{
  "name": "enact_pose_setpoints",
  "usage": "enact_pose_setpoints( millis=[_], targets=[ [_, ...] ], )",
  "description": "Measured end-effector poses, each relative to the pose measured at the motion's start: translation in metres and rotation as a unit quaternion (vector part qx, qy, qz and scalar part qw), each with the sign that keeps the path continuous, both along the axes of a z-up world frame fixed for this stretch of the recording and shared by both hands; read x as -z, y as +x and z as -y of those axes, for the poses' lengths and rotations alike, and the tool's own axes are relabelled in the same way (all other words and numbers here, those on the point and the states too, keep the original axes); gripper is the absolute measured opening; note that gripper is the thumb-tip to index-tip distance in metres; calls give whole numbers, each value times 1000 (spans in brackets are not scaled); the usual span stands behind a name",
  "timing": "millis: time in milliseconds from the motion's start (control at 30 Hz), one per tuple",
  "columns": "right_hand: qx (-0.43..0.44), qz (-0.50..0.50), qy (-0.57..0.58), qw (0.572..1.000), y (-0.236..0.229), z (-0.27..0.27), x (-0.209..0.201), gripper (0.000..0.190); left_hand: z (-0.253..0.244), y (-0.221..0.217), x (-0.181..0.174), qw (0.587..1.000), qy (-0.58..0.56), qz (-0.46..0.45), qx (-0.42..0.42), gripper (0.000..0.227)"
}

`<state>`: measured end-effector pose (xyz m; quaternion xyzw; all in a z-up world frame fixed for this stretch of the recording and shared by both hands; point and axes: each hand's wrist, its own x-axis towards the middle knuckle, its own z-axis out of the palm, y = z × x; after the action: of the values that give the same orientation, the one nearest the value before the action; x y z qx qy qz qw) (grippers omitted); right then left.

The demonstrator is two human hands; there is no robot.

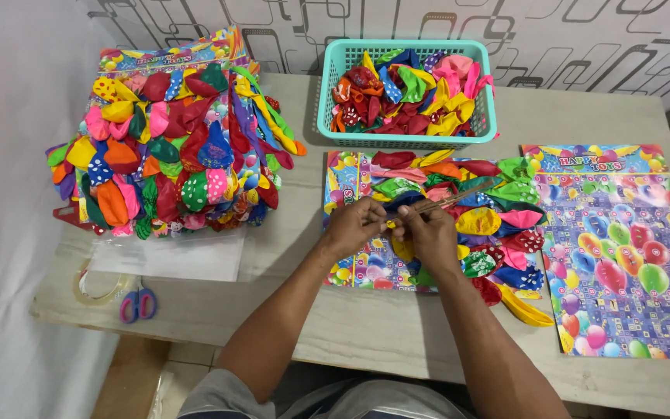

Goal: Arranging and securing individual balloons onto a decorative cardboard display card using a small stick for tucking.

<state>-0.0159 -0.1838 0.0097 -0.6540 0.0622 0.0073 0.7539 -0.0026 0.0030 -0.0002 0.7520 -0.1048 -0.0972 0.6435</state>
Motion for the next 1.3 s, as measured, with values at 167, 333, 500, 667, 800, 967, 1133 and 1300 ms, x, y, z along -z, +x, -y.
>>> enact_pose_setpoints(
  millis=[167, 333, 500, 667, 800, 967, 1133, 1300],
  targets=[
    [7, -18, 7, 1000, -4, -1, 1, 17, -19, 5, -1, 972, 143, 90, -161, 17],
    [4, -25, -1, 1000, -7, -9, -8, 17, -37, 5, 18, 935, 207, 75, -277, 22],
    [-19, -15, -68, 997, -6, -16, -4, 20, -42, -6, -3, 934, 202, -24, -293, 51],
    [-22, -30, -85, 996, -7, -18, 2, 19, -53, -11, 8, 948, 154, -89, -265, 63],
    [-24, -43, -74, 996, -10, -20, -3, 19, -49, -34, -8, 967, -5, -129, -220, 54],
    [-20, -36, -80, 996, -14, -26, -3, 19, -50, -28, 25, 955, -148, -182, -181, 67],
    [-11, -47, -109, 993, -19, -31, -14, 20, -47, -24, 50, 955, -192, -163, -159, 72],
    [-7, -35, -116, 993, -18, -35, -10, 19, -45, -28, 51, 945, -243, -164, -145, 74]
  ],
)
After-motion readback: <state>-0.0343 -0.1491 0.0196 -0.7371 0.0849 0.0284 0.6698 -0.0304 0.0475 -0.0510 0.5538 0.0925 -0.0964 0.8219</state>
